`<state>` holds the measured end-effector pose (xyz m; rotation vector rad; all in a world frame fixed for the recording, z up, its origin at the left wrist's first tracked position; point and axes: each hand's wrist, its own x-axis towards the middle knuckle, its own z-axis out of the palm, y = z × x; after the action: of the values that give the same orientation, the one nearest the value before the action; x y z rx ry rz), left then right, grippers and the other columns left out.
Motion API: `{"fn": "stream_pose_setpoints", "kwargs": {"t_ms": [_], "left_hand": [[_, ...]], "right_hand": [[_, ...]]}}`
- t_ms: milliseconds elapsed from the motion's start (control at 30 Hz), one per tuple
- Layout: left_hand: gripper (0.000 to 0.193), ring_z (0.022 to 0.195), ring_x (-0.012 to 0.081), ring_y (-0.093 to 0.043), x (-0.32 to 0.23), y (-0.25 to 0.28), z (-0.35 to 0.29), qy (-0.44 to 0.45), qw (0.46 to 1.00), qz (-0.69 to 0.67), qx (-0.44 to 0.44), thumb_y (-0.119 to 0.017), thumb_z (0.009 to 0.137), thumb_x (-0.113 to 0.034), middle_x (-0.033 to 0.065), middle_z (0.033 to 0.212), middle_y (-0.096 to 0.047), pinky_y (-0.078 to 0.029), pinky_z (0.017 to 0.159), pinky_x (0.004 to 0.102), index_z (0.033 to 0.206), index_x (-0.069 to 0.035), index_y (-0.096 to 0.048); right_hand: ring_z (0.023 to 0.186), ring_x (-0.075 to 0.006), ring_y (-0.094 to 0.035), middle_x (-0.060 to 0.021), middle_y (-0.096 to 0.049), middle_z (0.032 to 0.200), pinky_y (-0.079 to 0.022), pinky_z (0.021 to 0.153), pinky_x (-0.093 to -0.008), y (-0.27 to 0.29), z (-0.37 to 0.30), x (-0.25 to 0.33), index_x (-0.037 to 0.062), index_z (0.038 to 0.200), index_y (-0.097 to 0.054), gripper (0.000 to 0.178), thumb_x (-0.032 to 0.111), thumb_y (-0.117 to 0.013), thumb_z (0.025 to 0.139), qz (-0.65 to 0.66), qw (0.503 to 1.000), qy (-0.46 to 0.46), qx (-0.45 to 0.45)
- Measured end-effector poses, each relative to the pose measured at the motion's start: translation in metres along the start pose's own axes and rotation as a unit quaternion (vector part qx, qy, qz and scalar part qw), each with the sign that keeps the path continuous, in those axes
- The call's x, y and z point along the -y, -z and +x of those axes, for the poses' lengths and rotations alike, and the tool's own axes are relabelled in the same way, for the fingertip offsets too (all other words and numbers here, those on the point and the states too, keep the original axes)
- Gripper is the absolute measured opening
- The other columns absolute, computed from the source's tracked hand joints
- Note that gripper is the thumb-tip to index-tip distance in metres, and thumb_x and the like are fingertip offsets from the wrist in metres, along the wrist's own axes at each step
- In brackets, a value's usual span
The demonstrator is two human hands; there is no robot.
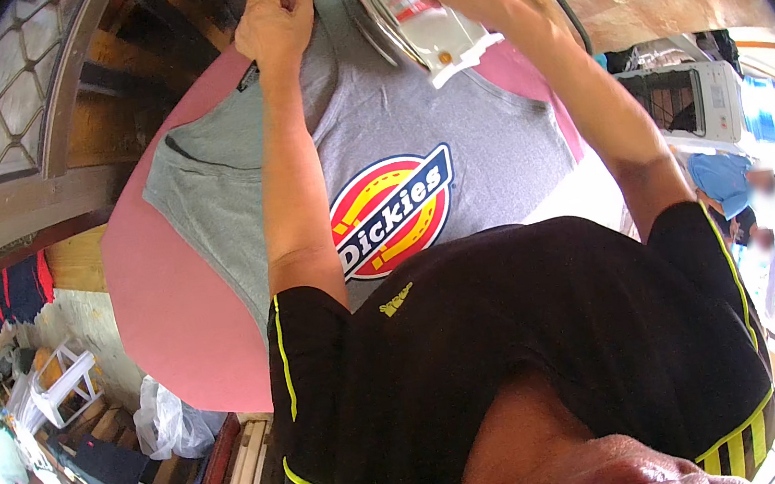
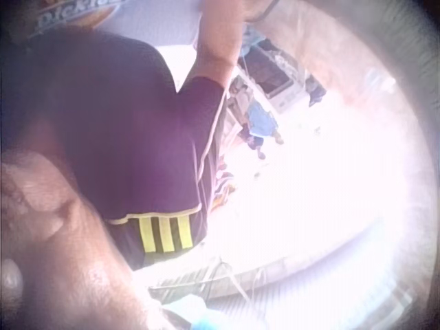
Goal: The person irons a grey Dickies t-shirt on a pink ironing board, smoothing the fabric and using a steam iron to remove wrinkles. They flip the shirt over to iron the back and continue pressing different sections until the garment is smooth.
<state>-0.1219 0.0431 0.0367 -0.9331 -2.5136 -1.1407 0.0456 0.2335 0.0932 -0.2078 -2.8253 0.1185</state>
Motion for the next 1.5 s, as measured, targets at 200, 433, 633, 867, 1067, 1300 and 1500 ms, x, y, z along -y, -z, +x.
{"fn": "stream_pose_setpoints", "kwargs": {"t_ms": [200, 433, 633, 867, 1067, 1300, 1500], "left_hand": [[0.028, 0.083, 0.0289, -0.068, 0.020, -0.007, 0.001, -0.024, 0.997, 0.067, -0.016, -0.064, 0.089, -0.046, 0.0033, 0.089, -0.069, -0.052, 0.069, 0.0440, 0.092, -0.020, -0.074], [0.025, 0.086, 0.0282, -0.068, 0.027, -0.001, 0.011, -0.006, 0.999, 0.040, 0.025, -0.065, 0.088, -0.043, 0.0022, 0.091, -0.070, -0.052, 0.072, 0.0428, 0.091, -0.019, -0.074], [0.022, 0.092, 0.0309, -0.065, 0.031, 0.013, 0.023, 0.005, 0.995, -0.024, 0.094, -0.066, 0.088, -0.032, 0.0084, 0.095, -0.068, -0.047, 0.082, 0.0444, 0.093, -0.012, -0.073], [0.024, 0.089, 0.0317, -0.065, -0.037, 0.101, -0.051, -0.113, 0.993, 0.009, 0.034, -0.062, 0.095, -0.028, 0.0100, 0.092, -0.068, -0.049, 0.080, 0.0463, 0.100, -0.005, -0.066], [0.070, 0.138, 0.0455, -0.034, 0.009, 0.116, -0.167, 0.027, 0.960, 0.278, 0.011, -0.055, 0.092, -0.054, 0.0218, 0.149, -0.040, -0.026, 0.106, 0.0661, 0.142, -0.005, -0.046], [0.078, 0.144, 0.0421, -0.029, 0.062, 0.128, -0.155, 0.043, 0.946, 0.320, -0.005, -0.042, 0.095, -0.067, 0.0162, 0.157, -0.035, -0.025, 0.109, 0.0652, 0.149, -0.010, -0.040], [0.080, 0.146, 0.0384, -0.027, 0.076, 0.123, -0.155, 0.037, 0.947, 0.320, -0.009, -0.039, 0.094, -0.070, 0.0149, 0.158, -0.033, -0.021, 0.111, 0.0653, 0.150, -0.012, -0.039]], "right_hand": [[0.080, -0.0255, -0.062, -0.0194, -0.060, 0.109, -0.051, 0.065, -0.0346, 0.005, -0.010, 0.011, 0.0005, 0.120, -0.057, 0.038, 0.019, -0.063, 0.087, -0.183, 0.955, 0.196, -0.125], [0.084, -0.0293, -0.067, -0.0182, -0.062, 0.102, -0.056, 0.070, -0.0379, 0.069, -0.069, 0.072, 0.0038, 0.114, -0.062, 0.026, 0.010, -0.065, 0.089, 0.210, 0.974, -0.069, 0.046], [0.071, -0.0266, -0.065, -0.0179, -0.065, 0.091, -0.054, 0.066, -0.0373, 0.041, -0.023, 0.051, 0.0017, 0.119, -0.060, 0.027, 0.018, -0.059, 0.097, 0.199, 0.978, 0.060, -0.029], [0.073, -0.0209, -0.062, -0.0195, -0.068, 0.105, -0.049, 0.058, -0.0280, 0.017, 0.029, 0.035, 0.0011, 0.117, -0.063, 0.033, 0.011, -0.062, 0.085, -0.412, 0.793, 0.343, -0.290], [0.067, -0.0264, -0.063, -0.0190, -0.065, 0.082, -0.050, 0.059, -0.0360, 0.021, 0.000, 0.024, -0.0010, 0.117, -0.062, 0.028, 0.013, -0.065, 0.093, -0.024, 0.917, 0.378, -0.125], [0.061, -0.0238, -0.060, -0.0163, -0.064, 0.076, -0.047, 0.057, -0.0339, 0.066, -0.032, 0.052, -0.0038, 0.115, -0.062, 0.034, 0.023, -0.068, 0.095, 0.199, 0.953, 0.169, 0.153], [0.073, -0.0377, -0.064, -0.0182, -0.063, 0.085, -0.051, 0.060, -0.0426, 0.065, -0.008, 0.050, 0.0039, 0.105, -0.063, 0.025, 0.023, -0.069, 0.090, 0.171, 0.909, 0.309, 0.220]]}}
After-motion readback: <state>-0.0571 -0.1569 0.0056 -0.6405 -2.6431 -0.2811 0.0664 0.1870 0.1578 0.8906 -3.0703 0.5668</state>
